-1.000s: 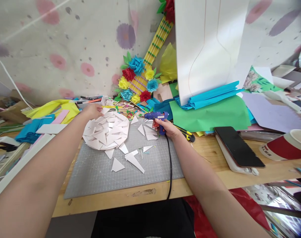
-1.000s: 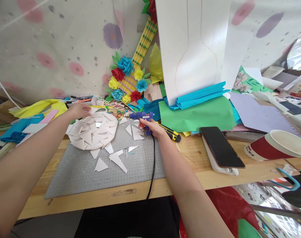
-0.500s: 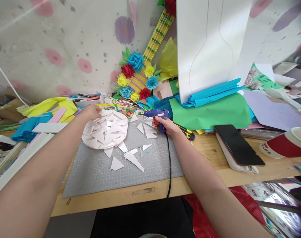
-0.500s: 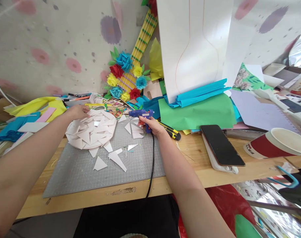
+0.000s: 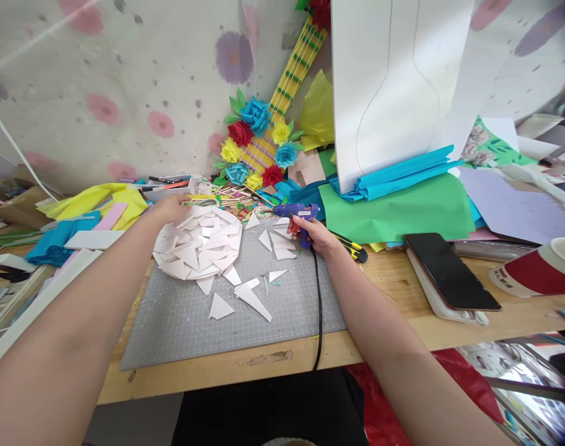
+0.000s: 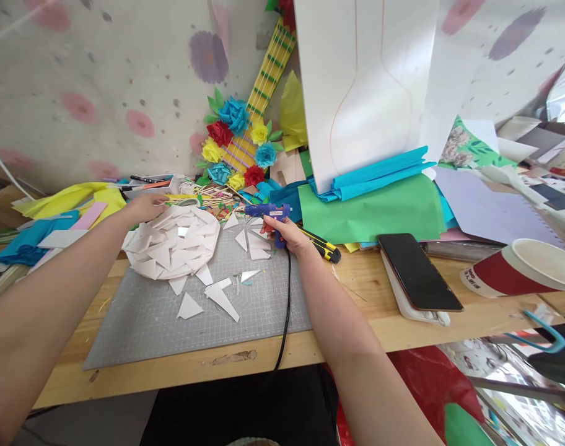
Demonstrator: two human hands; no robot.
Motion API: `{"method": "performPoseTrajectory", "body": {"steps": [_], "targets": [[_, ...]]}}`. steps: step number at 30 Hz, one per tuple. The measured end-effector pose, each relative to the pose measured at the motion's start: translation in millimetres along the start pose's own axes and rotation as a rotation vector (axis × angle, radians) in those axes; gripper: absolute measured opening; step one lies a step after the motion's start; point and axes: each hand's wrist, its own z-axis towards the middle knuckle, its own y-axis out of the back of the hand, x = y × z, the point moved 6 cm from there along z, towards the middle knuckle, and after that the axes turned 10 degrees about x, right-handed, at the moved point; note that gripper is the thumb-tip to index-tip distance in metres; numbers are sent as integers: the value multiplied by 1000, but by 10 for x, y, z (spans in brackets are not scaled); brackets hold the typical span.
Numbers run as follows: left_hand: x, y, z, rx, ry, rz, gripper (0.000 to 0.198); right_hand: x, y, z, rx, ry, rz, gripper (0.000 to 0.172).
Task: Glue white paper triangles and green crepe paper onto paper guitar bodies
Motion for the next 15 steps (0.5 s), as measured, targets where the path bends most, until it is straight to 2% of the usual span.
{"method": "performPoseTrajectory", "body": {"steps": [4,8,15], "targets": [[-118,-133,83,84,-137,22,51,-12,20,6,-13,-6,11,45],[-99,-231,185,107,-159,-23,54,-7,17,7,-16,-10,12,45],[-32,-263,230,98,-155,-71,52,-9,20,13,-20,-13,-6,45]]}}
